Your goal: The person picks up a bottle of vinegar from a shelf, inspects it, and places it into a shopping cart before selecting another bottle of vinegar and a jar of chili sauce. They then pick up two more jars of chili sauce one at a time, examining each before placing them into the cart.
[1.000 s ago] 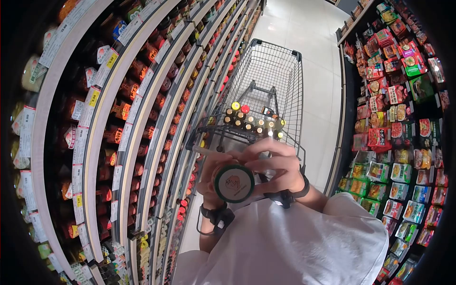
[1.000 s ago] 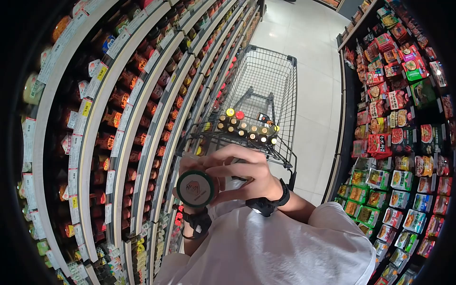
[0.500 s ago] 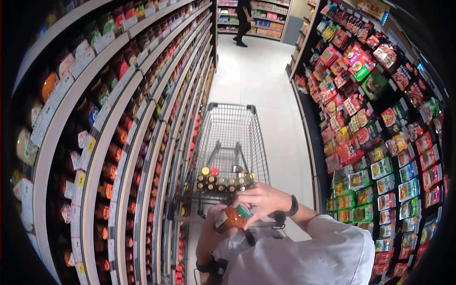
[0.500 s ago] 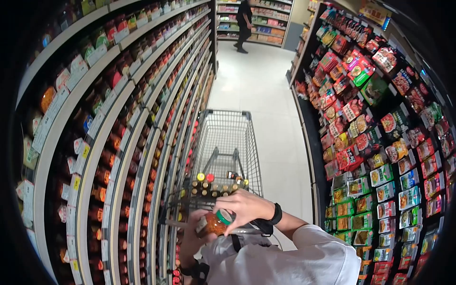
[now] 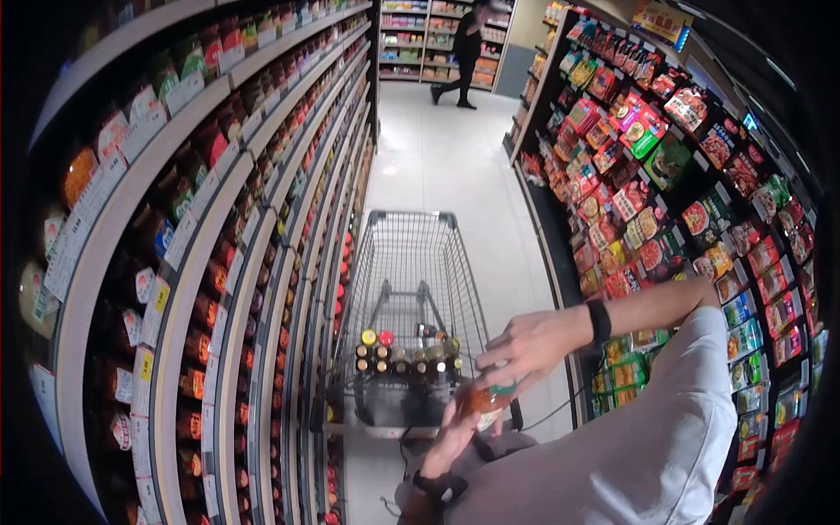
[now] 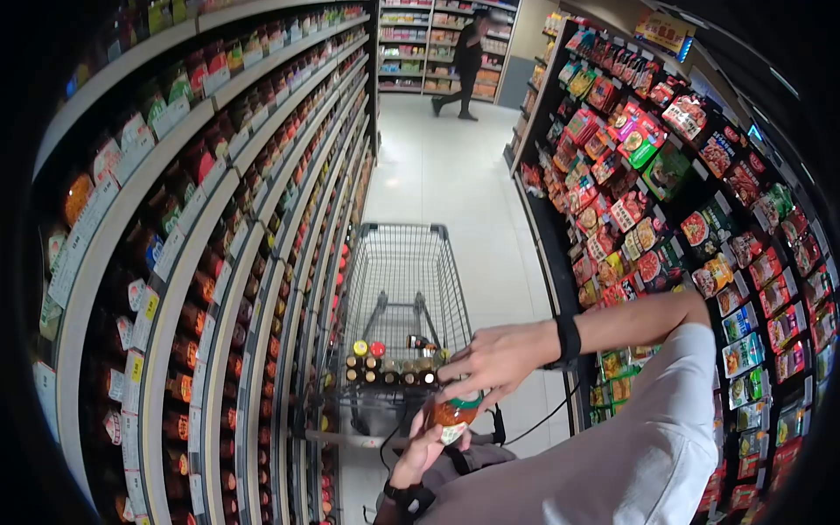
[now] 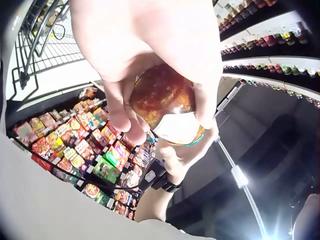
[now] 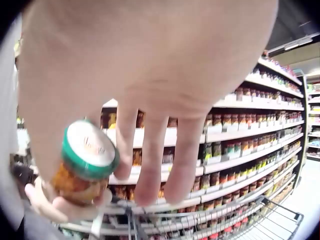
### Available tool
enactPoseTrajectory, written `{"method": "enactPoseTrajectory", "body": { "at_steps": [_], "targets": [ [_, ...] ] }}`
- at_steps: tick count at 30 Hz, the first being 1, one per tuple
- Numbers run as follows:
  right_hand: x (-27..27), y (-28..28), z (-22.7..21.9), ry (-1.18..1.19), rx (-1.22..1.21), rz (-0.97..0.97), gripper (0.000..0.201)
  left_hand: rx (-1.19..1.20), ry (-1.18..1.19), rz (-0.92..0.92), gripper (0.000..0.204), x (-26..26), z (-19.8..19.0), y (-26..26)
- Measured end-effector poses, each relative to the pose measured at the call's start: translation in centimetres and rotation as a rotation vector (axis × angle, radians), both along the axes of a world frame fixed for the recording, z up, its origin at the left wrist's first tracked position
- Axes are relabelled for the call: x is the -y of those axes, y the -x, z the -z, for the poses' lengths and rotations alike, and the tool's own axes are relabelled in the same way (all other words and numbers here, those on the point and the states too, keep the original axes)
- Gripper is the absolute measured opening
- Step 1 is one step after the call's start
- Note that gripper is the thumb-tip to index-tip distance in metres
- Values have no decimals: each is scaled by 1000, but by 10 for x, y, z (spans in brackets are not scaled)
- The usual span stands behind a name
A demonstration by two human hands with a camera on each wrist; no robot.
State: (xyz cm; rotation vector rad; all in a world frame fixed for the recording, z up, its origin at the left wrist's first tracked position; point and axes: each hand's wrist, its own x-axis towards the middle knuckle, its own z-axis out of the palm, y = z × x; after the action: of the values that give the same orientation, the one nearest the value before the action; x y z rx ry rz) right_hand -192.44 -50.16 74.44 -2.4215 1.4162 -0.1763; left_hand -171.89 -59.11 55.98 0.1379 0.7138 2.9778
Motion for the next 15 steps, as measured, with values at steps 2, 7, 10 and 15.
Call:
{"method": "enactPoseTrajectory", "body": {
  "at_steps": [2, 7, 10, 15],
  "targets": [
    [6, 4, 1, -83, 32, -48, 50, -90, 46, 64, 77, -3, 6, 7],
    [30, 27, -3, -171, 49, -3, 46, 72, 515, -78, 64, 6, 18, 10],
    [49, 62, 4, -144, -80, 164, 41, 290, 1346, -281, 49, 46, 36, -2],
    [79, 128, 52, -113, -355, 283, 44, 459, 1841, -472, 30, 97, 120, -46]
  ]
}}
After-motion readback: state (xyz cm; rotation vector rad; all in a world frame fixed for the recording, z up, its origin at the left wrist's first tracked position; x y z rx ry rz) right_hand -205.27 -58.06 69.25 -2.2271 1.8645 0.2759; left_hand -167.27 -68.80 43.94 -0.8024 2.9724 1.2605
